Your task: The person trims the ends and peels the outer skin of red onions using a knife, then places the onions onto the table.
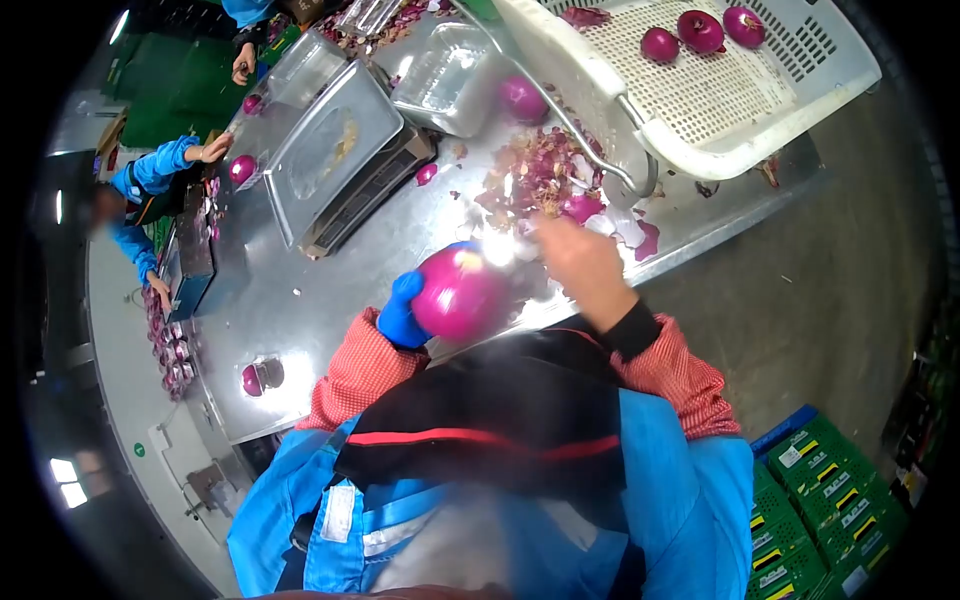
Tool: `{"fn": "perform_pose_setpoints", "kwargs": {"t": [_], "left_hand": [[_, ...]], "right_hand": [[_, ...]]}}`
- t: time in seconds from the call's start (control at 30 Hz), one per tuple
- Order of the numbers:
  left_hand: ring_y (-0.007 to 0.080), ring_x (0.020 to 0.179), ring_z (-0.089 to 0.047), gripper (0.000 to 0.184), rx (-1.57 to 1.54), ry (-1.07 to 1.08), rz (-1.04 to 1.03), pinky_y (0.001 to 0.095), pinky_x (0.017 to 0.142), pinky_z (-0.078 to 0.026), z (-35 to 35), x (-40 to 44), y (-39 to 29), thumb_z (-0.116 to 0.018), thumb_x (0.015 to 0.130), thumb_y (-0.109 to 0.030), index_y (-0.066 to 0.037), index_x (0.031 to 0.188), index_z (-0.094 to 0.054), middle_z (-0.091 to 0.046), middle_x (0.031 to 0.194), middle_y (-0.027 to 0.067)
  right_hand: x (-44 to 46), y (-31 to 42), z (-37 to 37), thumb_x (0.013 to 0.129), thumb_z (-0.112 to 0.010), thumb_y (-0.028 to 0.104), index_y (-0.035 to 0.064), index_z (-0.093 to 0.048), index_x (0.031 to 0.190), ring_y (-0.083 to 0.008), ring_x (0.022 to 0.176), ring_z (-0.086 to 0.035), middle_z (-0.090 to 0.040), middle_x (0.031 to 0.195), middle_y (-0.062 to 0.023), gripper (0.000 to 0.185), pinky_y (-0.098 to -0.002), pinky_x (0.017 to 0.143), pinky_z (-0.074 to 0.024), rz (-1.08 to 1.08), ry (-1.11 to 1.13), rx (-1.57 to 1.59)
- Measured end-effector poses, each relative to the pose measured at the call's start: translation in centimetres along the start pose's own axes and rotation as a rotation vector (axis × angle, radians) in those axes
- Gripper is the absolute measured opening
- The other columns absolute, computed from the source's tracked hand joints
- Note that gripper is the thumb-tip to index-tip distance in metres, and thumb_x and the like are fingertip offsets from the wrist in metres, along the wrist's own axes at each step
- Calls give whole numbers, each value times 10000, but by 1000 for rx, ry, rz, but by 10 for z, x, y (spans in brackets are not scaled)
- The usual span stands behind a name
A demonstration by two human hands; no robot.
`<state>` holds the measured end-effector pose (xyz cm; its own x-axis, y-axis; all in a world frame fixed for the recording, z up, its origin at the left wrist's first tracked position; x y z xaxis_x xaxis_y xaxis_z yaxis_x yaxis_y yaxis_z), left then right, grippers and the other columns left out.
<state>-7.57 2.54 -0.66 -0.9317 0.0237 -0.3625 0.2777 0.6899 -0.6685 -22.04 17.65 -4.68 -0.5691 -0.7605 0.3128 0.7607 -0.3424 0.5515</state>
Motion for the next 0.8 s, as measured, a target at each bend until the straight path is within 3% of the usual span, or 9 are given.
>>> {"fn": "perform_pose_setpoints", "kwargs": {"t": [0.1, 0.17, 0.3, 0.33, 0.4, 0.47, 0.57, 0.67, 0.8], "left_hand": [[276, 1213, -531, 760, 14, 150, -141, 419, 1043, -424, -3, -6, -16, -653, 831, -427, -22, 1410, -375, -511, 1342, 160], [271, 1202, -538, 739, -54, -133, -91, 417, 1030, -439, 1, -10, -7, -643, 837, -448, -49, 1402, -382, -514, 1332, 152], [255, 1175, -555, 725, -32, -231, -62, 406, 994, -470, 11, 14, -4, -624, 852, -491, -60, 1387, -389, -536, 1295, 138], [252, 1170, -558, 725, -83, -111, -11, 402, 990, -472, 6, 14, -4, -623, 853, -495, -60, 1385, -392, -540, 1291, 134], [246, 1160, -565, 724, -179, 135, 94, 396, 982, -476, -13, 14, -18, -620, 854, -503, -59, 1382, -399, -548, 1285, 127], [243, 1245, -495, 862, 117, 39, -11, 393, 1013, -448, -24, 19, -23, -758, 777, -337, -62, 1444, -288, -446, 1389, 135], [252, 1335, -386, 1103, 578, -20, -395, 421, 1063, -393, -5, 25, -17, -851, 656, -118, -66, 1493, -135, -326, 1459, 140], [280, 1324, -396, 1060, 356, -106, -406, 428, 1071, -385, 1, 30, -13, -827, 686, -130, -59, 1490, -140, -354, 1436, 142], [279, 1282, -440, 909, 66, -79, -321, 413, 1054, -404, 13, 32, -7, -803, 726, -186, -33, 1444, -267, -418, 1382, 146]], "right_hand": [[-10, -34, 6, 808, -620, 54, 74, -624, 1134, -295, 765, -654, -677, 902, -118, 327, -373, 630, -521, -142, -82, -63], [-22, -7, 18, 816, -627, 70, 81, -618, 1169, -302, 781, -655, -676, 943, -130, 353, -373, 649, -525, -147, -85, 36], [8, 26, 27, 873, -634, 173, 59, -570, 1234, -274, 836, -663, -651, 1050, -156, 384, -333, 717, -528, -185, -3, 426], [12, 35, 32, 896, -623, 212, 36, -549, 1252, -256, 821, -664, -644, 1079, -154, 403, -322, 723, -526, -252, 134, 556], [16, 36, 19, 935, -585, 271, 22, -522, 1268, -208, 698, -614, -635, 1043, -129, 420, -300, 645, -502, -59, -50, 600], [12, 25, 8, 973, -528, 324, 13, -502, 1244, -163, 603, -552, -618, 986, -105, 413, -278, 571, -466, -192, -18, 946], [1, 30, -9, 1030, -358, 433, 47, -483, 1075, -100, 464, -398, -572, 798, -82, 408, -239, 435, -335, -747, 244, 1635], [-10, 40, -29, 1013, -429, 424, 36, -516, 1120, -99, 491, -446, -538, 695, -37, 412, -243, 442, -344, -763, 317, 1799], [1, 27, 0, 957, -569, 293, 60, -588, 1077, -142, 537, -529, -552, 646, -86, 263, -291, 494, -420, -418, 25, 743]]}}
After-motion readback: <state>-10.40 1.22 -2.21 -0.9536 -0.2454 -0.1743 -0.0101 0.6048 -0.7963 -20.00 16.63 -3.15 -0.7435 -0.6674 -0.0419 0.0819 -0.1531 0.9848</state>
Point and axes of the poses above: each hand's wrist, its own x-axis towards the middle knuckle, its own z-axis out of the back of the hand, y = z × x, the point moved 5 cm from there along x, towards the middle knuckle
